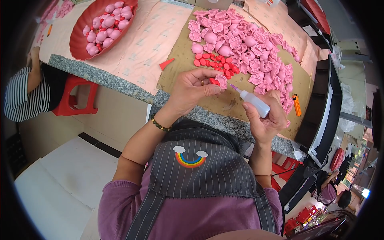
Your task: Applying glue to small pink petals and assembling them into balls.
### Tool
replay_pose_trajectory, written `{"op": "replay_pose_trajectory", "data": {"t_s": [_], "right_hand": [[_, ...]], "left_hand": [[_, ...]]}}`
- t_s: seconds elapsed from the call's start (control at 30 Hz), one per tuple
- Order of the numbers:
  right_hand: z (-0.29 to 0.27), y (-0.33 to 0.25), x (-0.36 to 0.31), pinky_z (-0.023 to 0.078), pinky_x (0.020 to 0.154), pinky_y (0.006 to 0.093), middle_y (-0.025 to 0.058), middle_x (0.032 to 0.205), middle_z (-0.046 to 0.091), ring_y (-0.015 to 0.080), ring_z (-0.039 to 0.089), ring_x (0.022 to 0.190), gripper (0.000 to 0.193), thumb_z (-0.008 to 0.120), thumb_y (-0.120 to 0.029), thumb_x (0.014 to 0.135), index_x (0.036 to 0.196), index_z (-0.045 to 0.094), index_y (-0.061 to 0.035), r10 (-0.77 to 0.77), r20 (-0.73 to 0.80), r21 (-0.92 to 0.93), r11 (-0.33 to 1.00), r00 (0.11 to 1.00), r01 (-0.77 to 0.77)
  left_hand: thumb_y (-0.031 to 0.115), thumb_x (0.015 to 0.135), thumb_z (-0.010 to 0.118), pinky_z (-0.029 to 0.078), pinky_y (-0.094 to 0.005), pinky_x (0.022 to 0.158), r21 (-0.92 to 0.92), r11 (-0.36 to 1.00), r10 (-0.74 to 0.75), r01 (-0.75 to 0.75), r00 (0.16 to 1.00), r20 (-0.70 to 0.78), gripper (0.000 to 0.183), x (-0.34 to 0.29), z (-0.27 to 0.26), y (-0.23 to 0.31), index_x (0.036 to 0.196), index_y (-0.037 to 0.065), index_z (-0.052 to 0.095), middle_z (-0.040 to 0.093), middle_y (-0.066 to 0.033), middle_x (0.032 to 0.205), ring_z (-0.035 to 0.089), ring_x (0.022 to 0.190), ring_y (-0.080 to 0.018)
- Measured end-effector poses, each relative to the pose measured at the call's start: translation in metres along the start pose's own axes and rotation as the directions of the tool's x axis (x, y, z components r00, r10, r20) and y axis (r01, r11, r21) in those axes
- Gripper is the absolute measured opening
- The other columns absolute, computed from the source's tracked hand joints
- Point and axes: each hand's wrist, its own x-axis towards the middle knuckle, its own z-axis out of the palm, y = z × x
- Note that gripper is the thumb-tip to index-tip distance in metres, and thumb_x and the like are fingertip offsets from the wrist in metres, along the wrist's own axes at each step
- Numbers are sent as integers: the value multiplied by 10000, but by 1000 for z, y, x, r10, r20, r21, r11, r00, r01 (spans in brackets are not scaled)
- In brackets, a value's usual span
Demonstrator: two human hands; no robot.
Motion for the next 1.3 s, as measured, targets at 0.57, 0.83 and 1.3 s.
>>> {"op": "replay_pose_trajectory", "data": {"t_s": [0.57,0.83,1.3], "right_hand": [[1,-5,-2,300,555,251,46,638,488,136,411,603,241,754,-48,626,784,604,56,25,5,-10,1000,1000,-25],[0,-6,-3,295,554,253,45,636,479,139,407,602,237,751,-47,629,784,605,57,15,5,-8,1000,1000,-15],[0,-9,-4,299,563,255,45,627,502,137,402,604,231,743,-46,622,782,609,53,67,4,36,997,998,-67]], "left_hand": [[-28,800,593,519,-298,764,-58,998,20,-21,1000,-16,354,1,-1,-1,1146,-33,520,604,-120,1006,602,881,-165],[-28,780,629,520,-264,724,-103,994,15,-22,997,-69,306,1,3,0,1072,-46,540,616,-104,968,611,813,-144],[-26,777,631,520,-261,729,-96,995,12,-18,998,-58,304,2,1,-1,1068,-43,545,615,-103,977,613,824,-146]]}}
